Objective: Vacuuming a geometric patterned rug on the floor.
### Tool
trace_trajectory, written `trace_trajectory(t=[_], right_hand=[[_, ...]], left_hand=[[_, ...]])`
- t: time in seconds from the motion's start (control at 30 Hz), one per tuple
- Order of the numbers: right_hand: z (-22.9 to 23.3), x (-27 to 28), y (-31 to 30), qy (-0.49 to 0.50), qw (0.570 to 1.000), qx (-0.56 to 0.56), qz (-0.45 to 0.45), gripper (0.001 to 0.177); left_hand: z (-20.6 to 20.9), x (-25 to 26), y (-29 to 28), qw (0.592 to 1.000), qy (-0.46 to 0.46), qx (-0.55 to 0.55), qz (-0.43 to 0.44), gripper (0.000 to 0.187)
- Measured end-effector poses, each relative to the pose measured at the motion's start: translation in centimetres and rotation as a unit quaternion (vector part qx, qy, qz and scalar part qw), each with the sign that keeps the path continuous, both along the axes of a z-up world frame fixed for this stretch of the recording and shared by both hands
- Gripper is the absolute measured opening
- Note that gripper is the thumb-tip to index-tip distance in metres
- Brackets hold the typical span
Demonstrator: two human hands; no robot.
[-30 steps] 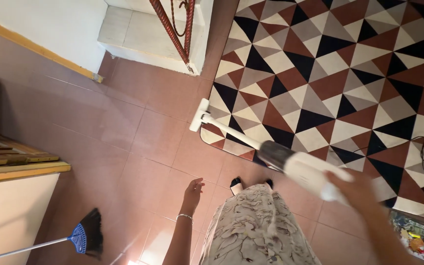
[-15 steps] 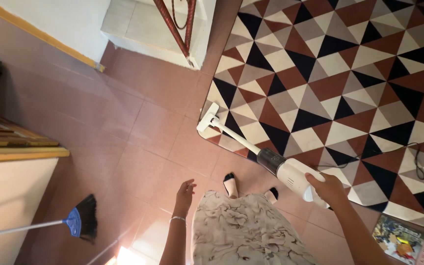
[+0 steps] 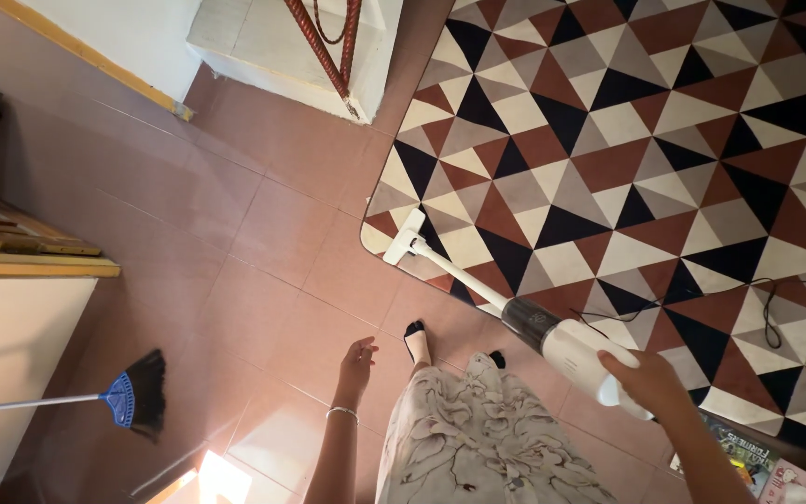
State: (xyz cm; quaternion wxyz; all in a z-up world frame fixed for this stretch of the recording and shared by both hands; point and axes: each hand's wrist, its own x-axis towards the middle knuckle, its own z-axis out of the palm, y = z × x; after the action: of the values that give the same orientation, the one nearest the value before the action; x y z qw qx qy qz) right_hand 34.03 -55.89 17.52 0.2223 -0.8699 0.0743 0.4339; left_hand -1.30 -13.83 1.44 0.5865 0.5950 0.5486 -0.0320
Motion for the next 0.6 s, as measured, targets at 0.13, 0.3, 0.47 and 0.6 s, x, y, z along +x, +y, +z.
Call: trace_trajectory(t=[0.13,0.3,0.47,0.6], right_hand=[[-1.2,1.9,-4.8,-0.006,0.998,-0.032,0.050,0.066],[-0.3,4.2,-9.6,-0.028,0.971,-0.108,0.210,0.068],[4.9,5.1,-11.8,-0.010,0.984,-0.127,0.128,0.068],[5.3,6.1,-15.4,0.001,0.965,-0.211,0.154,0.068]], left_hand=[[-0.8,0.0,-1.5,1.000,-0.022,0.012,0.001,0.032],[-0.8,0.4,-3.6,0.999,-0.025,0.026,-0.013,0.032],[-3.9,0.3,-5.7,0.998,-0.047,0.032,-0.021,0.032],[-4.3,1.3,-6.8,0.999,-0.035,0.014,-0.019,0.032]])
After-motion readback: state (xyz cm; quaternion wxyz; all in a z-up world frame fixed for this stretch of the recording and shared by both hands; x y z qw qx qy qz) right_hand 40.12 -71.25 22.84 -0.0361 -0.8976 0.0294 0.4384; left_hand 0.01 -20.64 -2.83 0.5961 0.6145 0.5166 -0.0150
